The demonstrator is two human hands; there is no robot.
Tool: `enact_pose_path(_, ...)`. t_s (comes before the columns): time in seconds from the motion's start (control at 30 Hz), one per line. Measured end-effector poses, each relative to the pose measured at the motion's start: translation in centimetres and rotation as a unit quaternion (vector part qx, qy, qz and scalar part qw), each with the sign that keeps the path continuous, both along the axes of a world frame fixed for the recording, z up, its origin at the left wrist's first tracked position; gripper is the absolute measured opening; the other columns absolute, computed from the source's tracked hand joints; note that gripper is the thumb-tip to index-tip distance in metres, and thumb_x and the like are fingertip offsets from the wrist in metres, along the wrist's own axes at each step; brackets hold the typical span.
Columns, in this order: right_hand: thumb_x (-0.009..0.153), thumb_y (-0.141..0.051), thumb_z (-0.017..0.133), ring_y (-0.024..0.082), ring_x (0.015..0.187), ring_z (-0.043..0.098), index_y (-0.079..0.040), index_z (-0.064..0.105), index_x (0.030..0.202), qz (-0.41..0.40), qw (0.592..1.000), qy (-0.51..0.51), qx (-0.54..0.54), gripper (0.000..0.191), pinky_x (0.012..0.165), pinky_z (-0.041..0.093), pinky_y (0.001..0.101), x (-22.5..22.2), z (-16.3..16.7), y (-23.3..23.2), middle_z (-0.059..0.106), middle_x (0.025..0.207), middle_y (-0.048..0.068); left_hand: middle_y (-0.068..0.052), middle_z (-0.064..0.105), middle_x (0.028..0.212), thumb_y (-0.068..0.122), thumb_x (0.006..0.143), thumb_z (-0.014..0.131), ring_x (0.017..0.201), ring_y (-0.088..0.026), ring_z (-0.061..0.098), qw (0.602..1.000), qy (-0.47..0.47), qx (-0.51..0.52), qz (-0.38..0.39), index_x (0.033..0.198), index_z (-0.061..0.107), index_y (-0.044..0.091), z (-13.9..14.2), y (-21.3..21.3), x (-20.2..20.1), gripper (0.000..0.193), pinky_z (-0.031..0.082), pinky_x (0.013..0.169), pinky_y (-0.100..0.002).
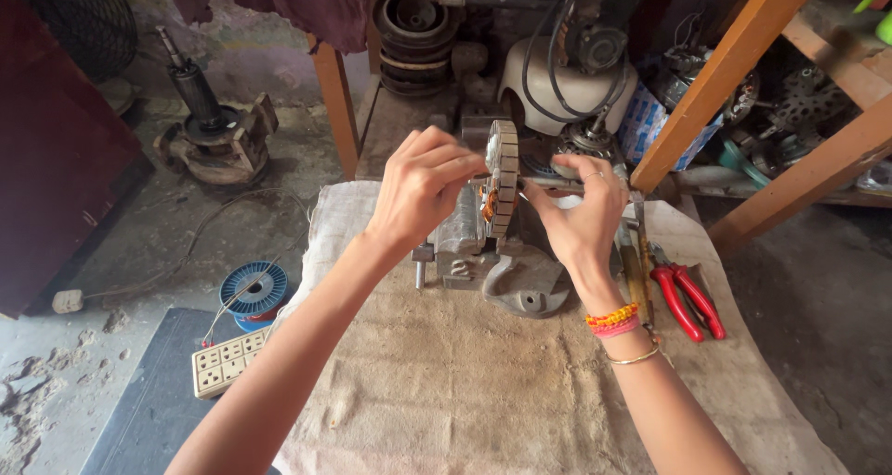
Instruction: The person winds copper wire by hand around the slots of a motor armature clamped in a bench vise, pressing and feeding the wire turn by turn around the component. They occasionally use a screwdriver and reposition the armature in the vise while continuing to wind the wire.
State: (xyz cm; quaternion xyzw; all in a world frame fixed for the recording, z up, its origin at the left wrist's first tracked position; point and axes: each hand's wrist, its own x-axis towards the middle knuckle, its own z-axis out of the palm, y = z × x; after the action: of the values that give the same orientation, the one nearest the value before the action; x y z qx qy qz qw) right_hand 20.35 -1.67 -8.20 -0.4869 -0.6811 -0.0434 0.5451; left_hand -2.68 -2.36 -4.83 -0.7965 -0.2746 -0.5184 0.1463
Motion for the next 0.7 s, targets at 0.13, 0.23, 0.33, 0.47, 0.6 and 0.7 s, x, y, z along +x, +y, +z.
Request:
enact_pose_path(0.13, 0.072, -0.017, 0.092, 0.03, 0.108, 0.064, -0.006, 0.075, 0.105, 0.019, 1.0, -0.018, 0.015, 0.038, 0.1, 0.039, 0.0438, -0.2, 0.4, 0.0, 0.07, 0.111, 0.011, -0.002, 0.076, 0.097, -0.001, 0.081, 0.078, 0.092, -0.021, 0.064, 0.999, -0.016, -0.002, 0.034, 0.099, 0.078, 0.007, -1.4, 0.0, -0.4, 0.02, 0.052, 0.081, -0.036)
enact_pose_path(0.23, 0.077, -0.009, 0.088, 0.027, 0.106, 0.065, -0.005, 0.074, 0.106, 0.077, 0.996, -0.028, 0.046, 0.033, 0.096, 0.046, 0.0389, 0.0, 0.9, -0.7, 0.07, 0.11, 0.01, -0.001, 0.076, 0.096, -0.001, 0.081, 0.078, 0.091, -0.021, 0.064, 0.998, -0.029, -0.017, 0.048, 0.098, 0.078, 0.007, -2.5, -0.3, -0.6, 0.019, 0.053, 0.082, -0.036)
enact_pose_path(0.33, 0.083, -0.004, 0.084, 0.019, 0.091, 0.067, -0.005, 0.076, 0.106, 0.149, 0.989, -0.014, 0.007, 0.024, 0.081, 0.051, 0.0312, 0.6, 1.2, -1.7, 0.072, 0.099, 0.008, -0.002, 0.076, 0.096, 0.0, 0.08, 0.078, 0.091, -0.023, 0.064, 0.997, -0.047, -0.032, 0.053, 0.099, 0.078, 0.007, -3.1, -0.8, -0.9, 0.021, 0.053, 0.08, -0.036)
enact_pose_path(0.47, 0.089, -0.005, 0.08, 0.01, 0.069, 0.065, -0.005, 0.08, 0.106, 0.225, 0.969, 0.03, -0.099, 0.017, 0.063, 0.051, 0.0232, 1.2, 1.0, -2.7, 0.078, 0.088, 0.005, -0.003, 0.076, 0.097, -0.001, 0.079, 0.077, 0.091, -0.023, 0.064, 0.996, -0.062, -0.041, 0.047, 0.1, 0.078, 0.007, -3.5, -1.2, -0.8, 0.022, 0.054, 0.08, -0.036)
enact_pose_path(0.6, 0.095, -0.004, 0.076, 0.006, 0.084, 0.072, -0.002, 0.078, 0.11, 0.259, 0.965, 0.007, -0.026, 0.015, 0.076, 0.056, 0.0207, 1.9, 0.5, -2.5, 0.079, 0.098, 0.007, -0.002, 0.075, 0.096, 0.0, 0.081, 0.077, 0.092, -0.022, 0.064, 0.996, -0.058, -0.046, 0.046, 0.1, 0.078, 0.007, -3.8, -1.3, -0.5, 0.02, 0.054, 0.081, -0.036)
enact_pose_path(0.7, 0.097, -0.006, 0.076, 0.002, 0.088, 0.071, -0.002, 0.078, 0.111, 0.268, 0.963, 0.009, -0.022, 0.014, 0.077, 0.056, 0.0192, 2.1, -0.2, -2.0, 0.078, 0.102, 0.005, -0.001, 0.076, 0.095, 0.003, 0.082, 0.077, 0.091, -0.022, 0.064, 0.997, -0.045, -0.041, 0.056, 0.098, 0.078, 0.008, -4.0, -1.2, -0.4, 0.016, 0.053, 0.08, -0.036)
